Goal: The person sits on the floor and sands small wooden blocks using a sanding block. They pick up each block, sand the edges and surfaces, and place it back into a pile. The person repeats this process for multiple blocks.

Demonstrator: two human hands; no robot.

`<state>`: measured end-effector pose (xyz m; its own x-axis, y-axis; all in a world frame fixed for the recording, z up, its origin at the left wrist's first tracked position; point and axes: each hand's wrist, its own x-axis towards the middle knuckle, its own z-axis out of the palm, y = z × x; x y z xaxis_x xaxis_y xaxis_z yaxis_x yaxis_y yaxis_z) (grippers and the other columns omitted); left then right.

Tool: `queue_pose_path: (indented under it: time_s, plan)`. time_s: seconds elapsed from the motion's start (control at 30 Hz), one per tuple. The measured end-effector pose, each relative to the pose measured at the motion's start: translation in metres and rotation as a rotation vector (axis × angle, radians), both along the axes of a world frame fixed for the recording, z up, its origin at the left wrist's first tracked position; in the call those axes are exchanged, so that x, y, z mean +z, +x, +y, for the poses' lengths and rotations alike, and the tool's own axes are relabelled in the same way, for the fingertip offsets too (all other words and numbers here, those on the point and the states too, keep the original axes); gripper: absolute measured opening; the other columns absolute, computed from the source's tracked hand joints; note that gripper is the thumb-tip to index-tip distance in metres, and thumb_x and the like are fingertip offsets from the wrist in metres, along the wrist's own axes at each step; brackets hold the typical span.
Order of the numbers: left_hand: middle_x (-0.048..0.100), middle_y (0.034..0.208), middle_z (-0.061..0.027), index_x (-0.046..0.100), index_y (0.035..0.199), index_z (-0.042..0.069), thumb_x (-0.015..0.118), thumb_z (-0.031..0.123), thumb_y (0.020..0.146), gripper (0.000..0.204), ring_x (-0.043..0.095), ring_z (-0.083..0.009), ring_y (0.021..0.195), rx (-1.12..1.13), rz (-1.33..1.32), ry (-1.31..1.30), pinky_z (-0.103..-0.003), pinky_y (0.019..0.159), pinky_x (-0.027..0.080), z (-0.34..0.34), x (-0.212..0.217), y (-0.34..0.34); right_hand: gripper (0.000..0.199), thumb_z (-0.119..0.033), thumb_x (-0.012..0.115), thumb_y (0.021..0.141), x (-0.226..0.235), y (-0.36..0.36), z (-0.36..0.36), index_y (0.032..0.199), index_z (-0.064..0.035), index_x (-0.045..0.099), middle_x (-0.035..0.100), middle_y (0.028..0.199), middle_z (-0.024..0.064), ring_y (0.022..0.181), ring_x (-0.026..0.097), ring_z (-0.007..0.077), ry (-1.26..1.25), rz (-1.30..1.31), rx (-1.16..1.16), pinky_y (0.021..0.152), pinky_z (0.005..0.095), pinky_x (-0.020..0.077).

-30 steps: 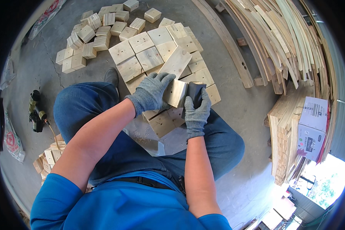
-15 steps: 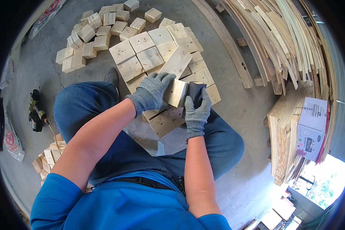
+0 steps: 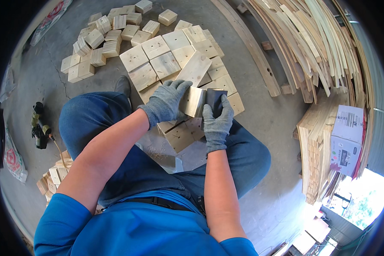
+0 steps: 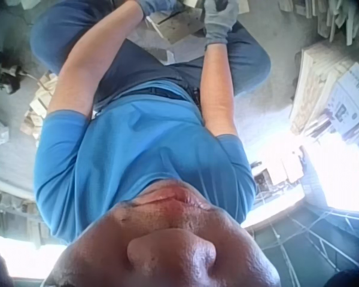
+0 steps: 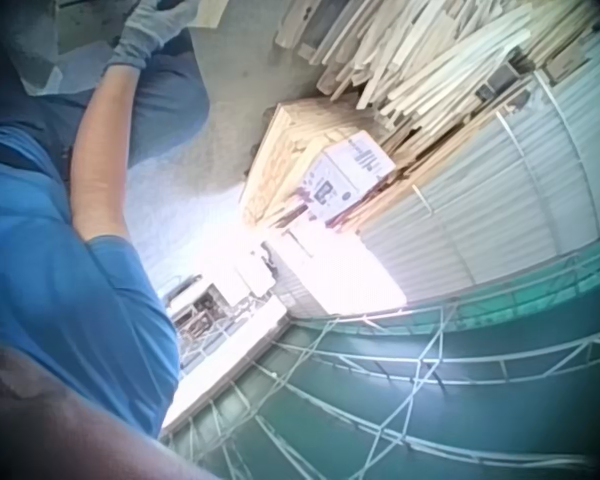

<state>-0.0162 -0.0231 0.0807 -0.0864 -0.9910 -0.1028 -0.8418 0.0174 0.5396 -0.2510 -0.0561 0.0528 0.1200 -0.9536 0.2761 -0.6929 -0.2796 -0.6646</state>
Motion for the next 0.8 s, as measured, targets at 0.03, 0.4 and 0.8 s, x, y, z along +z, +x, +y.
queue_pose_path:
  time_s: [0.03,0.4,0.8]
  plan:
    - [0.053,0.157,-0.0192,0.043,0.162,0.009,0.095,0.048,0.068,0.114,0.054,-0.0424,0.141,0.003,-0.001,-0.01,-0.047,0.12,0.046,0.001,0.0,0.001,0.074,-0.025,0.09,0.086,0.003,0.002,0.001,0.149,-0.0019,0.059,0.063,0.139,0.0208,0.128,0.063,0.0367,0.0,0.014,-0.001,0.112,0.0468,0.0517]
    - [0.041,0.166,-0.0209,0.028,0.17,0.015,0.1,0.041,0.066,0.129,0.046,-0.0426,0.15,0.061,0.113,0.041,-0.047,0.127,0.041,0.005,0.001,0.006,0.067,-0.029,0.09,0.085,0.045,0.036,0.0,0.141,-0.0019,0.065,0.066,0.132,0.0229,0.125,0.064,0.0381,-0.045,0.231,0.021,0.108,0.0499,0.0533]
    - [0.052,0.156,-0.0245,0.037,0.164,0.008,0.099,0.045,0.065,0.123,0.052,-0.0406,0.146,0.135,0.392,-0.075,-0.046,0.123,0.044,0.007,-0.036,0.014,0.07,-0.039,0.085,0.086,0.075,0.073,0.0,0.147,-0.012,0.064,0.062,0.138,0.0245,0.122,0.063,0.0451,0.059,0.456,0.055,0.105,0.0549,0.0531]
